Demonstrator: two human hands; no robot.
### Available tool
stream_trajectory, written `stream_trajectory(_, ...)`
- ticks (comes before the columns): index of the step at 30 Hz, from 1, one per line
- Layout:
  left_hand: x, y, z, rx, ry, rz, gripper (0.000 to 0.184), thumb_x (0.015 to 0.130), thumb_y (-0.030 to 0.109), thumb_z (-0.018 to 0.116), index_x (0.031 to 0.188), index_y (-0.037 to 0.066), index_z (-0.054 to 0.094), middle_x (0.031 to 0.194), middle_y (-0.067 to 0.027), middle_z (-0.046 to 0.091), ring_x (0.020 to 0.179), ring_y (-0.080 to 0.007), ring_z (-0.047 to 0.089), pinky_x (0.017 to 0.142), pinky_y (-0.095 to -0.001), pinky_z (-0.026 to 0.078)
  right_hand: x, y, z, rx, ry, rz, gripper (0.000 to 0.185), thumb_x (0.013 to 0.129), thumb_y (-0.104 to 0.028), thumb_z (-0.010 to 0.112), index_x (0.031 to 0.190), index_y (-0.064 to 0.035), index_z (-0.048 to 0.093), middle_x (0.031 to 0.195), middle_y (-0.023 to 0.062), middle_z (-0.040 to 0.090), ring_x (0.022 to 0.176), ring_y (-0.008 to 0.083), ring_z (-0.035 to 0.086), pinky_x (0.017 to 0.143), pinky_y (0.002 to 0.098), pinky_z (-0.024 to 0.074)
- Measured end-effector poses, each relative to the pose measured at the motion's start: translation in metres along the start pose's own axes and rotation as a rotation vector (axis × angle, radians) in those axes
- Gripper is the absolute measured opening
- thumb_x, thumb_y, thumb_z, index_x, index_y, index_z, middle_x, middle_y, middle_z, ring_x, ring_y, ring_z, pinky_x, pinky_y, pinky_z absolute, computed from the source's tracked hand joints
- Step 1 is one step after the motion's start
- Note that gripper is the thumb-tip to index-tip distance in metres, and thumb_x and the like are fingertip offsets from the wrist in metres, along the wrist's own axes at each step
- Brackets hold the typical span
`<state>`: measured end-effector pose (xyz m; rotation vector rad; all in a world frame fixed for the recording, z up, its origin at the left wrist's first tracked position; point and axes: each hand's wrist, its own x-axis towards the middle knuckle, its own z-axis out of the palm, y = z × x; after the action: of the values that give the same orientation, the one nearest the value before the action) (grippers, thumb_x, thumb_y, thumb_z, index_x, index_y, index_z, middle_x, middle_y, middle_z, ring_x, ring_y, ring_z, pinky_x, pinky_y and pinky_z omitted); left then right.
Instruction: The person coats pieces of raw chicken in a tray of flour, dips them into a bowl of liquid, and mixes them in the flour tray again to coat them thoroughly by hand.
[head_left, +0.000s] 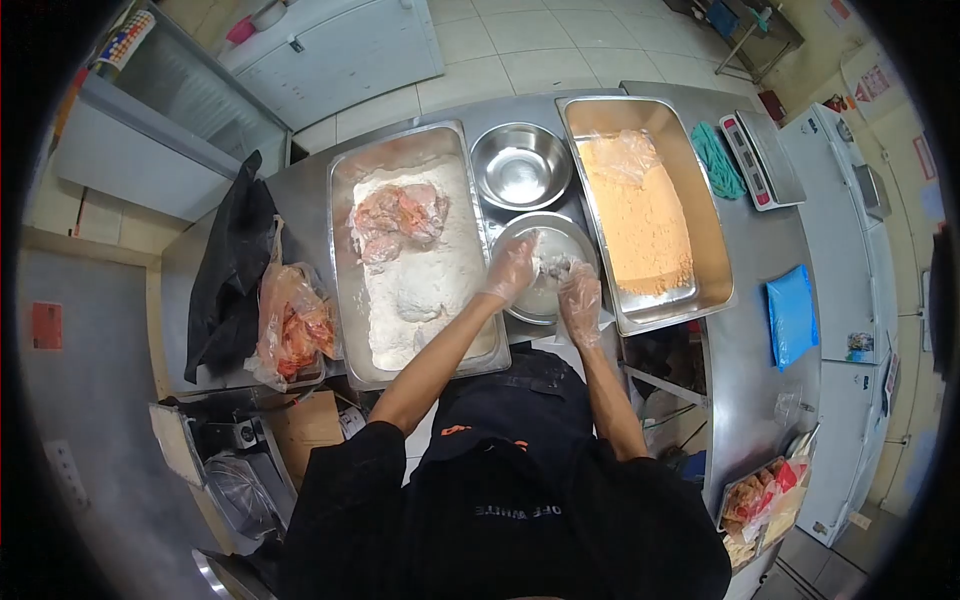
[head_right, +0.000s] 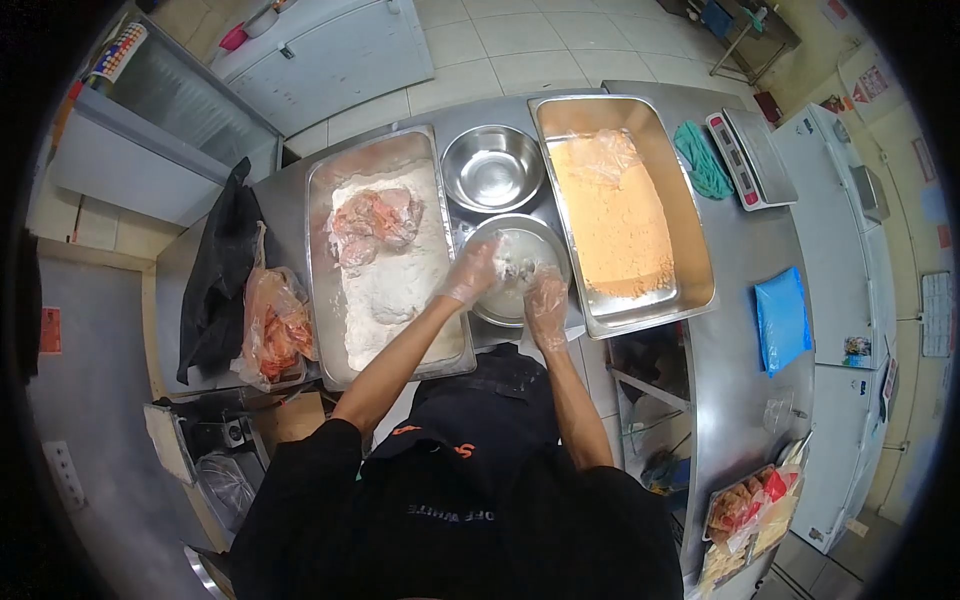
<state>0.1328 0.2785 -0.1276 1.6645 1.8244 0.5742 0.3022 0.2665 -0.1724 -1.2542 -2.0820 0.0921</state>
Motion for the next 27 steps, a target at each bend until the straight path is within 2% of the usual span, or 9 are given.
stream_trajectory(1, -0.007, -0.005, 0.010, 0.137, 0.248, 0.321, 0.031, 0.083, 0.009, 0.038, 0.109, 0.002, 0.053, 0.096, -0.0201, 0.057, 0.088, -0.0341, 0.055, 0.077, -0.0424, 0.043, -0.006, 0.003, 0.002, 0.036, 0.008, -0.002, 0.017, 0.073, -0.004, 0.050, 0.090, 0.0015, 0.052, 0.084, 0.0199, 0.053, 0.076, 0.0353, 0.051, 0.069, 0.0444, 0.0401)
stream_trajectory(5, -0.010, -0.014, 0.045, 0.144, 0.375, 0.428, 0.022, 0.077, 0.004, 0.046, 0.096, 0.002, 0.056, 0.072, -0.0193, 0.057, 0.068, -0.0351, 0.056, 0.061, -0.0426, 0.045, -0.018, 0.007, -0.002, 0.014, -0.060, 0.049, 0.019, 0.073, -0.007, 0.051, 0.090, 0.0014, 0.053, 0.083, 0.0183, 0.055, 0.078, 0.0343, 0.052, 0.069, 0.0435, 0.0406)
stream_trajectory(8, -0.017, -0.012, 0.055, 0.241, 0.193, 0.288, 0.016, 0.077, 0.005, 0.046, 0.087, 0.004, 0.058, 0.069, -0.0182, 0.056, 0.066, -0.0331, 0.057, 0.059, -0.0419, 0.045, -0.030, 0.016, 0.004, -0.226, -0.077, 0.066, 0.016, 0.072, -0.008, 0.052, 0.085, 0.0002, 0.055, 0.079, 0.0170, 0.056, 0.077, 0.0337, 0.053, 0.068, 0.0429, 0.0406)
stream_trajectory(11, -0.021, -0.017, 0.072, 0.299, 0.216, 0.292, 0.011, 0.076, 0.006, 0.046, 0.079, 0.004, 0.057, 0.068, -0.0172, 0.055, 0.064, -0.0323, 0.057, 0.057, -0.0419, 0.045, -0.025, 0.017, -0.002, -0.226, -0.049, -0.014, 0.016, 0.068, -0.002, 0.054, 0.083, -0.0010, 0.052, 0.077, 0.0160, 0.054, 0.069, 0.0325, 0.052, 0.060, 0.0427, 0.0397)
stream_trajectory(17, -0.025, -0.030, 0.089, 0.201, 0.175, 0.360, 0.009, 0.078, 0.008, 0.044, 0.074, 0.005, 0.052, 0.067, -0.0172, 0.054, 0.067, -0.0336, 0.056, 0.061, -0.0446, 0.044, -0.043, 0.037, 0.023, -0.149, -0.022, 0.012, 0.017, 0.071, -0.006, 0.052, 0.086, 0.0011, 0.054, 0.076, 0.0154, 0.056, 0.074, 0.0323, 0.053, 0.068, 0.0435, 0.0392)
stream_trajectory(20, -0.023, -0.022, 0.079, 0.117, 0.179, 0.254, 0.009, 0.078, 0.008, 0.045, 0.075, 0.003, 0.052, 0.069, -0.0183, 0.055, 0.069, -0.0356, 0.056, 0.064, -0.0442, 0.045, -0.032, 0.035, 0.021, -0.137, 0.163, -0.079, 0.018, 0.073, -0.008, 0.054, 0.089, -0.0001, 0.053, 0.075, 0.0144, 0.055, 0.073, 0.0327, 0.052, 0.067, 0.0429, 0.0398)
stream_trajectory(23, -0.020, -0.001, 0.039, 0.064, 0.336, 0.206, 0.013, 0.080, 0.010, 0.045, 0.082, 0.001, 0.055, 0.072, -0.0198, 0.056, 0.071, -0.0361, 0.056, 0.067, -0.0429, 0.045, 0.019, -0.011, -0.033, 0.094, -0.149, 0.154, 0.020, 0.073, -0.010, 0.059, 0.090, -0.0019, 0.052, 0.076, 0.0129, 0.055, 0.074, 0.0313, 0.053, 0.069, 0.0412, 0.0412)
stream_trajectory(26, -0.022, 0.007, 0.019, -0.237, 0.401, 0.101, 0.023, 0.080, 0.018, 0.048, 0.094, 0.001, 0.055, 0.078, -0.0197, 0.057, 0.075, -0.0353, 0.056, 0.071, -0.0424, 0.044, 0.024, -0.001, -0.028, 0.163, -0.129, 0.170, 0.019, 0.073, -0.011, 0.062, 0.088, -0.0027, 0.054, 0.075, 0.0118, 0.055, 0.074, 0.0289, 0.055, 0.070, 0.0390, 0.0431)
stream_trajectory(27, -0.015, -0.010, 0.032, -0.144, 0.440, 0.097, 0.036, 0.075, 0.023, 0.055, 0.101, -0.001, 0.053, 0.088, -0.0202, 0.056, 0.083, -0.0341, 0.054, 0.076, -0.0424, 0.043, 0.040, -0.012, -0.043, 0.238, -0.174, 0.221, 0.018, 0.074, -0.011, 0.063, 0.086, -0.0025, 0.054, 0.075, 0.0114, 0.056, 0.074, 0.0276, 0.055, 0.068, 0.0381, 0.0441)
